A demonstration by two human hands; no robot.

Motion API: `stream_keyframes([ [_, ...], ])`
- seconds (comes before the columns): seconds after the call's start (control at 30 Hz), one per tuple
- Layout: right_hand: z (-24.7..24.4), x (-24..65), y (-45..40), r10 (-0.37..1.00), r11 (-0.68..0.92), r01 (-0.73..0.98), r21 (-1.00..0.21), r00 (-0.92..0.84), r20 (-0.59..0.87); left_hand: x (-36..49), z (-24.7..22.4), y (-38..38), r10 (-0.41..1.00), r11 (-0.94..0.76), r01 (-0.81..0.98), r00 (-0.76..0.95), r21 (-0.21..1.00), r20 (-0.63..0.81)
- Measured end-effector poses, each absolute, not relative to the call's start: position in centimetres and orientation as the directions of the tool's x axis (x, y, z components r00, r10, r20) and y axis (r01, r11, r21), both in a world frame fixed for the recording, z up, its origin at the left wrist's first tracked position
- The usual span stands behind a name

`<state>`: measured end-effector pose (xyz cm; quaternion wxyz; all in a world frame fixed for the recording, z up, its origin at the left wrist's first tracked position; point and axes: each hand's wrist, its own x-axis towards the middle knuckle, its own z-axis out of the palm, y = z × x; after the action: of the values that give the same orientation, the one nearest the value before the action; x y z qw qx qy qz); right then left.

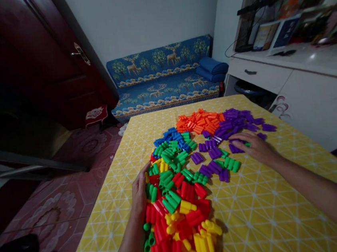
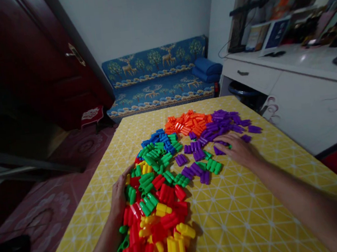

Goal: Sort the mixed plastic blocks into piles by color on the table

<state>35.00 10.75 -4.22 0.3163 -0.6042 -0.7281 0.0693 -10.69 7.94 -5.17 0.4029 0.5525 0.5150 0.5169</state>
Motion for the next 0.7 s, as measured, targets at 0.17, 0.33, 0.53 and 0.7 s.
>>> stream_keyframes([
  [0.17,-2.0,33.9,12.0,0.865,0.287,0.827,-0.484,-0.007,0.501,-10.6,-5.1,7.8,0.987,-0.130,0.169,-0.072,0.977,0.143],
  [0.33,-3.4,35.9,17.4,0.880,0.003,0.941,-0.339,0.158,0.447,-10.6,-5.2,7.8,0.988,-0.115,0.165,-0.084,0.979,0.131],
  [0.53,-3.8,31.2,14.0,0.940,0.290,0.784,-0.549,-0.125,0.318,-10.9,-5.5,7.8,0.992,-0.078,0.169,-0.088,0.982,0.094],
  [0.7,-2.5,33.0,14.1,0.906,0.369,0.727,-0.580,-0.143,0.398,-11.0,-5.4,7.8,0.990,-0.095,0.206,-0.084,0.974,0.114],
])
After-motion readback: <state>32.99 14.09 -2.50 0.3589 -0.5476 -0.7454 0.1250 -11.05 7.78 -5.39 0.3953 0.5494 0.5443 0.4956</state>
